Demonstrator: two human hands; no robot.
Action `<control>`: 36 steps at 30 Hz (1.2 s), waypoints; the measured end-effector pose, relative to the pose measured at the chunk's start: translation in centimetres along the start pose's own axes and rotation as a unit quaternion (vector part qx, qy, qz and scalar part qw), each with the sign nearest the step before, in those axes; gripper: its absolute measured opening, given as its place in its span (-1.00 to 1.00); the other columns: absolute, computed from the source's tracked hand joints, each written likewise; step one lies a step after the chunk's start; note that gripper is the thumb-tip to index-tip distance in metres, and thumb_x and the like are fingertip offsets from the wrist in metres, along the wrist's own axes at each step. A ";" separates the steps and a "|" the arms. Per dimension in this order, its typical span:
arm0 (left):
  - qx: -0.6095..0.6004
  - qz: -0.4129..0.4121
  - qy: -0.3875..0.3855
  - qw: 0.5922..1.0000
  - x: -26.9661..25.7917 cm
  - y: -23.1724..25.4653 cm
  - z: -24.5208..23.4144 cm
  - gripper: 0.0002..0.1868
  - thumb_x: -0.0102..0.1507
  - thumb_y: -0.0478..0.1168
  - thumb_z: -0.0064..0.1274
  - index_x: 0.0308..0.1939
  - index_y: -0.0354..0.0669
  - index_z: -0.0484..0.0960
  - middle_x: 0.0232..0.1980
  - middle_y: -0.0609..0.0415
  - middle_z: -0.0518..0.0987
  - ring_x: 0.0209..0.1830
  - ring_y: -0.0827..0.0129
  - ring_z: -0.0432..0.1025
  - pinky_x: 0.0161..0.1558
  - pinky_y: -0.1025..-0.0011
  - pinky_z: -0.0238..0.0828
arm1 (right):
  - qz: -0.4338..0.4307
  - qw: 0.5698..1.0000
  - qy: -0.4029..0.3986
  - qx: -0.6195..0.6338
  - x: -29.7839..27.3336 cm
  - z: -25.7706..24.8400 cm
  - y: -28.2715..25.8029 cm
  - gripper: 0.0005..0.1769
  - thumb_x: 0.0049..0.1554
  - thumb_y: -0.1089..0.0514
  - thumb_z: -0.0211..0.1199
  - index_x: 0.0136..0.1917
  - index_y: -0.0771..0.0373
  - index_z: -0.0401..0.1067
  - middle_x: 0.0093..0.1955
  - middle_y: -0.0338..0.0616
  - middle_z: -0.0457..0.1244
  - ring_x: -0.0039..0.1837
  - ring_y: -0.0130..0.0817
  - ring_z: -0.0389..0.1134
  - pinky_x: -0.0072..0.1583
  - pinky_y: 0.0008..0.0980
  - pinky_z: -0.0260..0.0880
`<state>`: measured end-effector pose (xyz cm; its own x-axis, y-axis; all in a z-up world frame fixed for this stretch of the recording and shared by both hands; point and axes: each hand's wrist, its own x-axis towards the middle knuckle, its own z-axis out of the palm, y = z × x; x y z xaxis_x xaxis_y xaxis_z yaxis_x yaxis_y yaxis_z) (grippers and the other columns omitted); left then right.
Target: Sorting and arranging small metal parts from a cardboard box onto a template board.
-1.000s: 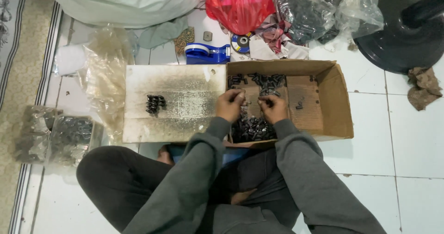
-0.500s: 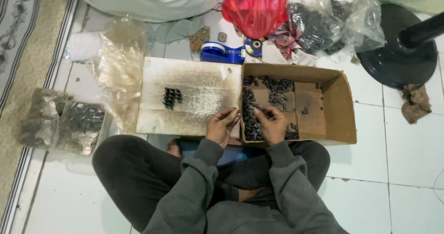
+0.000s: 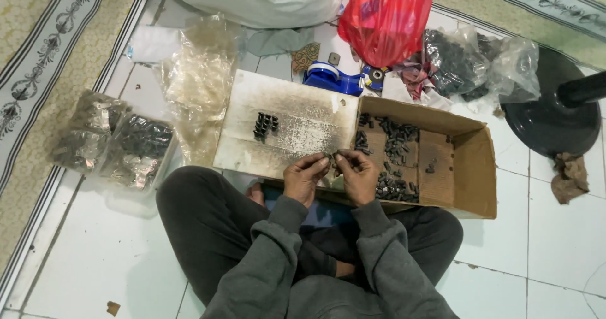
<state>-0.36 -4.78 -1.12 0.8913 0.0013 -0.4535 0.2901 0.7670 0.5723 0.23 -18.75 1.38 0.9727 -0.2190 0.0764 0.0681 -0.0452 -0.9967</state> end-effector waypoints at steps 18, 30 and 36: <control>0.140 0.082 0.006 0.987 -0.9 1.6 0.0 -0.67 0.13 -0.38 0.53 -0.06 -0.40 0.80 -0.13 -0.35 0.73 -0.09 0.07 0.65 -0.19 0.28 0.76 | 0.041 0.988 -0.093 -0.118 0.4 -0.2 -3.1 -0.84 0.17 0.41 0.36 0.04 0.43 0.64 -0.26 0.26 0.42 -0.23 -0.19 0.49 -0.22 -0.18 0.56; 0.226 0.073 0.031 0.971 -1.2 4.2 0.5 -0.72 0.12 -0.33 0.49 -0.09 -0.27 0.83 -0.29 -0.25 0.74 -0.35 0.26 0.63 -0.51 0.44 0.56 | 0.051 0.969 -0.178 -0.163 2.2 -0.3 -3.2 -0.81 0.15 0.42 0.35 0.05 0.39 0.64 -0.26 0.23 0.43 -0.24 -0.17 0.51 -0.22 -0.12 0.56; 0.185 0.087 0.035 0.978 -1.7 4.7 0.9 -0.65 0.06 -0.31 0.57 -0.11 -0.29 0.84 -0.24 -0.32 0.74 -0.23 0.25 0.62 -0.30 0.30 0.60 | 0.080 0.991 -0.107 0.003 0.8 -0.2 -0.9 -0.78 0.26 0.34 0.35 0.16 0.50 0.55 -0.15 0.17 0.39 -0.07 -0.18 0.48 -0.09 -0.24 0.60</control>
<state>-0.18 -1.79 2.95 0.9163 0.1641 -0.3654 0.2542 0.4665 0.8472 0.89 -19.04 2.32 0.9959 -0.0104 -0.0903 -0.0905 -0.0197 -0.9957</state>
